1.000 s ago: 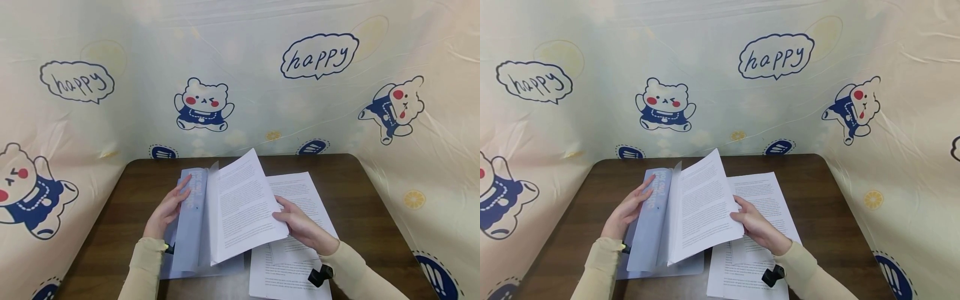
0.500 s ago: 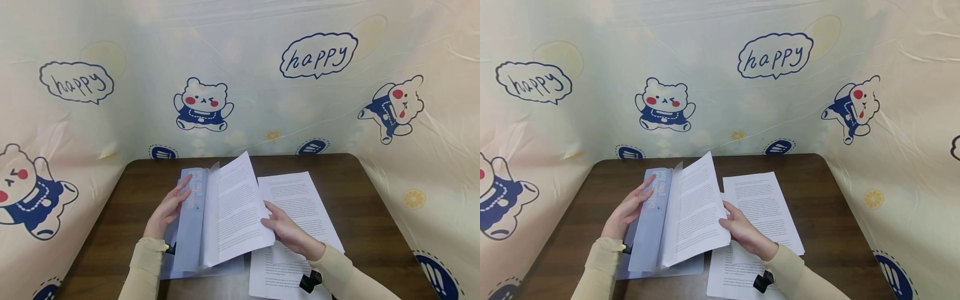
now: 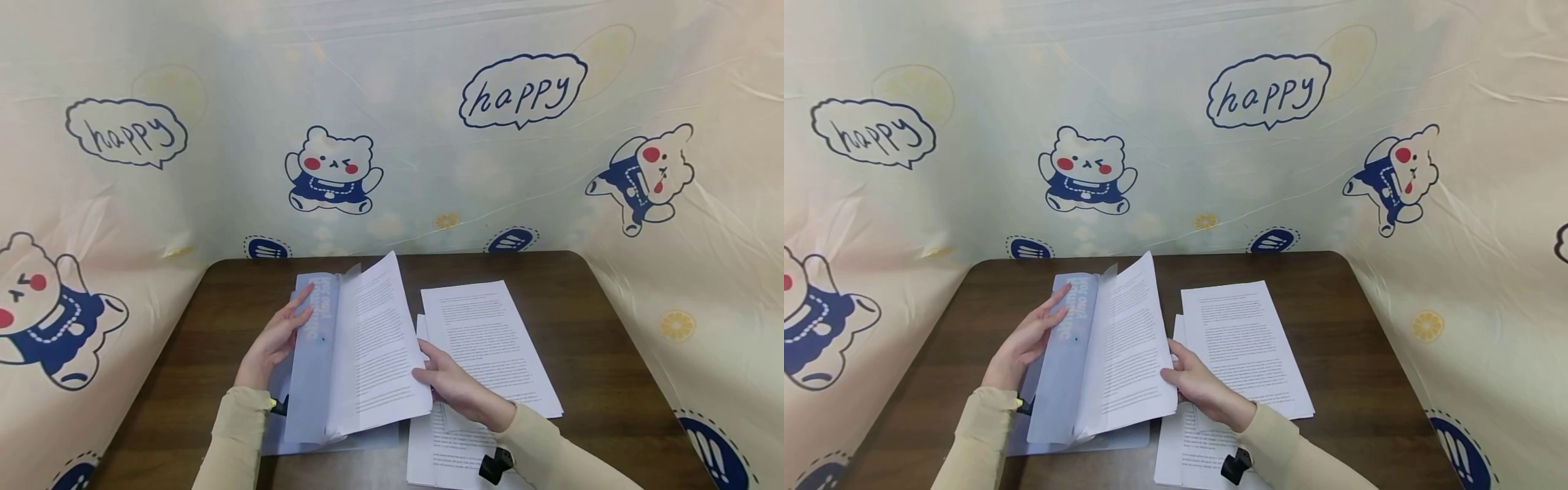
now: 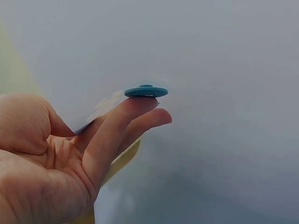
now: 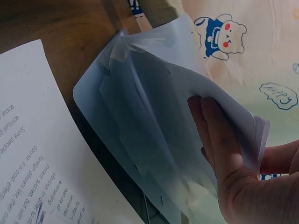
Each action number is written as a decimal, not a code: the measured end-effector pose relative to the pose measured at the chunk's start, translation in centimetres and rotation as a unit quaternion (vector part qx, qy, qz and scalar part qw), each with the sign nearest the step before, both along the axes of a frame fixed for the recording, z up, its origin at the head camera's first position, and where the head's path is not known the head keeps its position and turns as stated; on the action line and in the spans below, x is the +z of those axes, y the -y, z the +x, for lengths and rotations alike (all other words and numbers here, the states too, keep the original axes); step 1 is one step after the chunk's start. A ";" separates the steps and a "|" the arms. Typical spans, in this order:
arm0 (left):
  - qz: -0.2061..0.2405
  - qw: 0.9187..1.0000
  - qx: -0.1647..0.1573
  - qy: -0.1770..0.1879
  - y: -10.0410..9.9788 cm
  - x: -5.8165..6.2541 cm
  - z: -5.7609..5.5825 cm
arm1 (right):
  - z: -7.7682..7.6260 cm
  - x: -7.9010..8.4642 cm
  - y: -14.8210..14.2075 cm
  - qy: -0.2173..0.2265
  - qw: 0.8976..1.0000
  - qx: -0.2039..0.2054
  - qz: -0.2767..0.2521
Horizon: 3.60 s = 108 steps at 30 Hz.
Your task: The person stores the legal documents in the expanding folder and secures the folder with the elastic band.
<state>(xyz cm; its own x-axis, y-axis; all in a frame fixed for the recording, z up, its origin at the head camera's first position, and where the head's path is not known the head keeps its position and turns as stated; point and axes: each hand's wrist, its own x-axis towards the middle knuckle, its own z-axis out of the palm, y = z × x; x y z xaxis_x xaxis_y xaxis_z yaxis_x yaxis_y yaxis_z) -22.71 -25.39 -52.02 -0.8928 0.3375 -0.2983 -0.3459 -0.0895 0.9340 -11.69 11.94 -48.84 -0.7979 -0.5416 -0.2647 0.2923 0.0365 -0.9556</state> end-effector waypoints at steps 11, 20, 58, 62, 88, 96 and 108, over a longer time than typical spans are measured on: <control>-0.014 1.000 0.011 0.003 -0.2 0.6 0.1 | -0.2 -0.3 0.6 0.006 1.000 0.008 -0.002; 0.004 1.000 0.001 0.001 -0.1 0.8 0.0 | -0.6 -0.1 0.3 0.001 1.000 0.018 0.008; -0.052 0.998 0.018 -0.010 0.3 1.8 -0.2 | -1.5 -0.1 1.5 -0.099 0.991 0.022 0.091; -0.065 0.998 0.012 -0.011 0.0 2.1 -0.1 | -1.7 0.0 1.4 -0.103 0.990 0.040 0.090; -0.057 0.998 0.017 -0.014 -2.0 2.4 0.5 | -2.1 -1.8 5.1 -0.081 0.993 0.057 0.066; -0.049 0.998 0.036 -0.005 -2.6 2.4 0.5 | -1.9 -2.4 6.2 -0.064 0.995 0.055 0.056; -0.060 0.998 0.028 0.003 -2.3 2.1 0.4 | -1.4 -3.0 5.8 -0.037 0.998 0.032 0.030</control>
<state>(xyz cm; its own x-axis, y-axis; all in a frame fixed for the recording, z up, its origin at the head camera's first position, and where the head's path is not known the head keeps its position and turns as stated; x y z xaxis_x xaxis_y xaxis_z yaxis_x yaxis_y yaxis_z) -22.36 -23.14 -49.88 -0.9078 0.2479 -0.3382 -0.3484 0.0029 0.9373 -13.13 6.10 -51.86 -0.7806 -0.5773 -0.2397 0.2159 0.1108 -0.9701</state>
